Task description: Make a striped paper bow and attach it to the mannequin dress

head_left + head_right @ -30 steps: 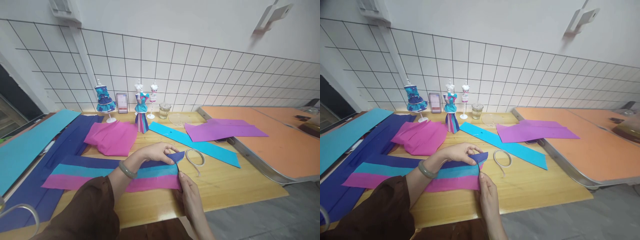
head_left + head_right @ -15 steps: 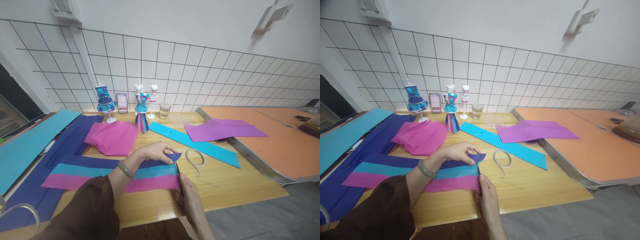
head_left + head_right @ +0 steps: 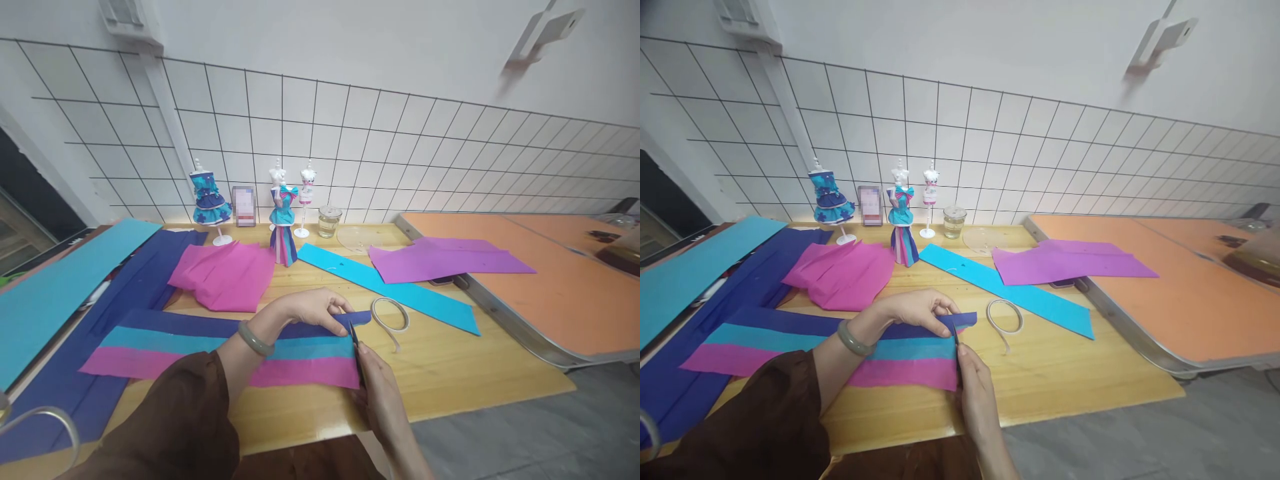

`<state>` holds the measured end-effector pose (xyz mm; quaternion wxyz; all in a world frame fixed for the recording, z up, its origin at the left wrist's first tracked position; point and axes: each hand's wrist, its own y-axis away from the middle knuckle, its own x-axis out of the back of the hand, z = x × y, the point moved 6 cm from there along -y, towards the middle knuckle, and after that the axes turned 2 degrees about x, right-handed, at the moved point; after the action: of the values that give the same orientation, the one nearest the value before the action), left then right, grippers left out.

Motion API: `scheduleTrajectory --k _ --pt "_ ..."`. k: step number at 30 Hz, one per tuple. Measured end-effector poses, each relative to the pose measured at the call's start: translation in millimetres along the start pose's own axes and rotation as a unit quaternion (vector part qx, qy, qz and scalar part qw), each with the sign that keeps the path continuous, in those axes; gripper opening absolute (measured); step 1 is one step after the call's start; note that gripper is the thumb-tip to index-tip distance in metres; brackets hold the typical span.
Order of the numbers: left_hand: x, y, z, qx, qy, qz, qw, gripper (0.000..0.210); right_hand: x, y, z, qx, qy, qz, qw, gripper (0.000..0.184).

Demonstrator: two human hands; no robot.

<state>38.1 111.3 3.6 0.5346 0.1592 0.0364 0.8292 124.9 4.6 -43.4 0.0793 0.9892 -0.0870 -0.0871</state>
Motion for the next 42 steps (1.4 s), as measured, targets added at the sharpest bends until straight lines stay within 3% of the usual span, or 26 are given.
scheduleTrajectory --k 6,24,32,37,40,42 --pt "-2.9 0 3 -0.005 -0.004 -0.007 1.0 0.043 -7 -3 -11 0.061 0.012 -0.031 0.998 0.034" --pt "-5.7 -3 0 0.004 0.042 -0.018 0.999 0.044 -3 -7 -14 0.089 0.069 0.052 0.992 0.036" --pt "-6.0 -3 -2 0.016 0.037 -0.022 0.999 0.056 -5 -6 -15 0.114 0.09 0.041 0.988 0.035" --pt "-4.5 -3 0 0.007 0.014 -0.022 1.0 0.063 -1 -7 -16 0.117 0.102 0.065 0.986 0.035" --pt "1.4 0 1 -0.002 -0.035 0.004 0.999 0.059 0 -6 -18 0.109 0.097 0.066 0.987 0.037" --pt "10.2 2 -1 -0.002 -0.085 0.056 0.995 0.053 0 -5 -19 0.102 0.095 0.06 0.988 0.04"
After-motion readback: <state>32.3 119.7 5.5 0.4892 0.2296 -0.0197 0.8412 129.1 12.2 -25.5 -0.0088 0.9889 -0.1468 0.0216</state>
